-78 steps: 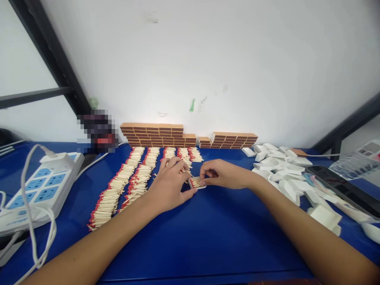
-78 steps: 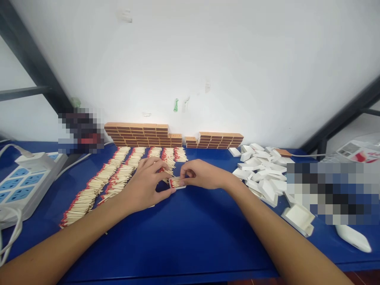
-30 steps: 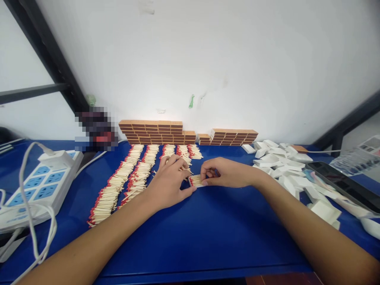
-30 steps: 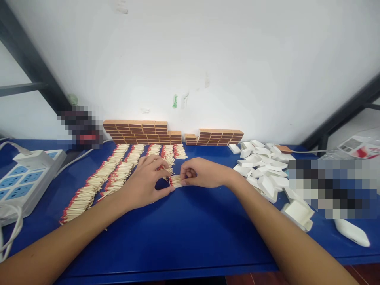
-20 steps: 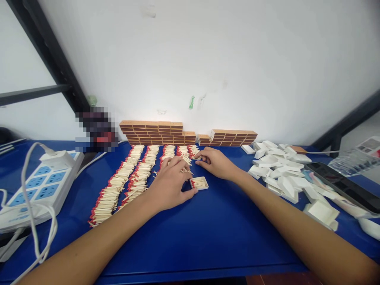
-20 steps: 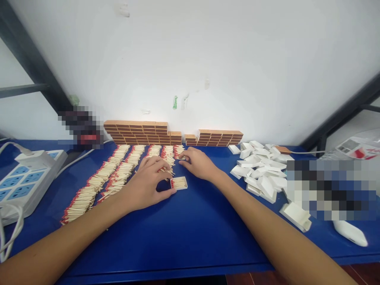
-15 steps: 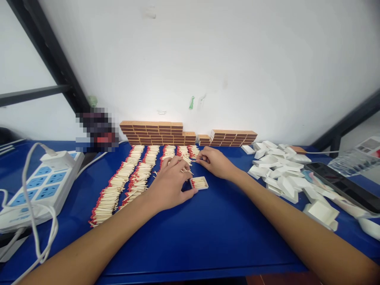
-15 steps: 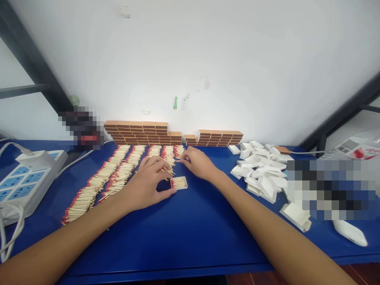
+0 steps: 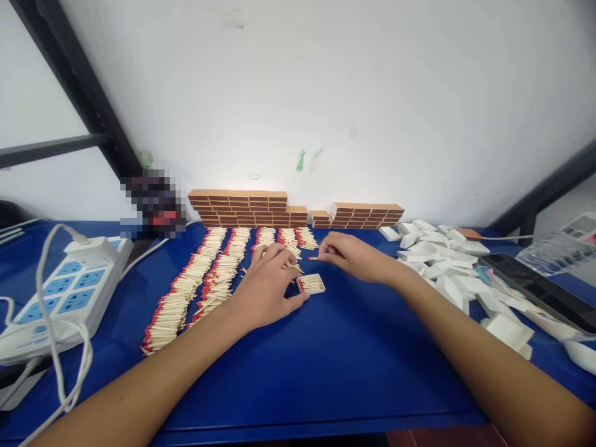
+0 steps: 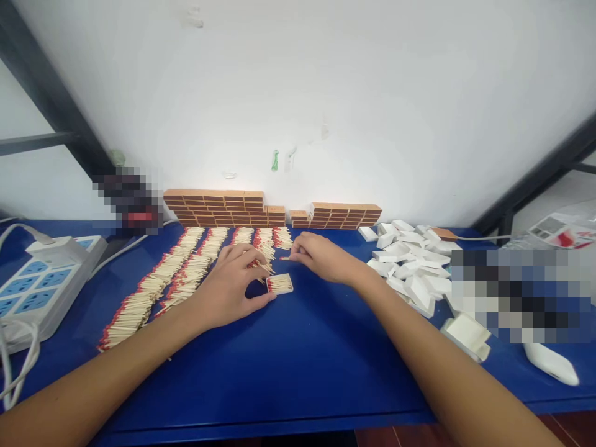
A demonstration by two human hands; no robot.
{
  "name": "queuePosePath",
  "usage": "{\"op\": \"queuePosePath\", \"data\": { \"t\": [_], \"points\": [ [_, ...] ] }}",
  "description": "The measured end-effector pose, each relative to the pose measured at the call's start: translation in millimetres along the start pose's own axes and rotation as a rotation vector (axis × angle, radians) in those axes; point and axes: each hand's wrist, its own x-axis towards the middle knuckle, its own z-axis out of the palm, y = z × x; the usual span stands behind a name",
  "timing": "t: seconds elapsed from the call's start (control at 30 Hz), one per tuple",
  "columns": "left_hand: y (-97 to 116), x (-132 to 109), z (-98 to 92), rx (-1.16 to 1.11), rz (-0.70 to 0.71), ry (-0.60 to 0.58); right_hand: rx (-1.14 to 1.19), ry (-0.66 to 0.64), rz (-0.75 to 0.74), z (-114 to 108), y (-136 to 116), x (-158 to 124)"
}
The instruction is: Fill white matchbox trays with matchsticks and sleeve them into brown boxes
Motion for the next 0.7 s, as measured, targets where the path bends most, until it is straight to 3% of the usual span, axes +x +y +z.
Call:
{"op": "queuePosePath", "data": {
  "t": [0.13,0.27,0.33,0.5,0.7],
  "points": [
    [0,1,-0.4,-0.002,-0.008,-0.003,0.032,-0.126,-0.084,-4,-28,-14],
    [0,1,-0.5,-0.004,-0.013,-0.012,0.043,-0.150,-0.123,2,-41,-17],
    [0,1,-0.2,-0.005,-0.010,-0.013,0.050,-0.096,-0.107,2,-36,-13],
    [1,1,1.2,-0.019,0.002,-0.010,-0.026,0.182,-0.012,6,-7,6],
    [1,0,1.2,-0.020,0.008,0.002,-0.091,0.190,0.028,28,15,24]
  ]
}}
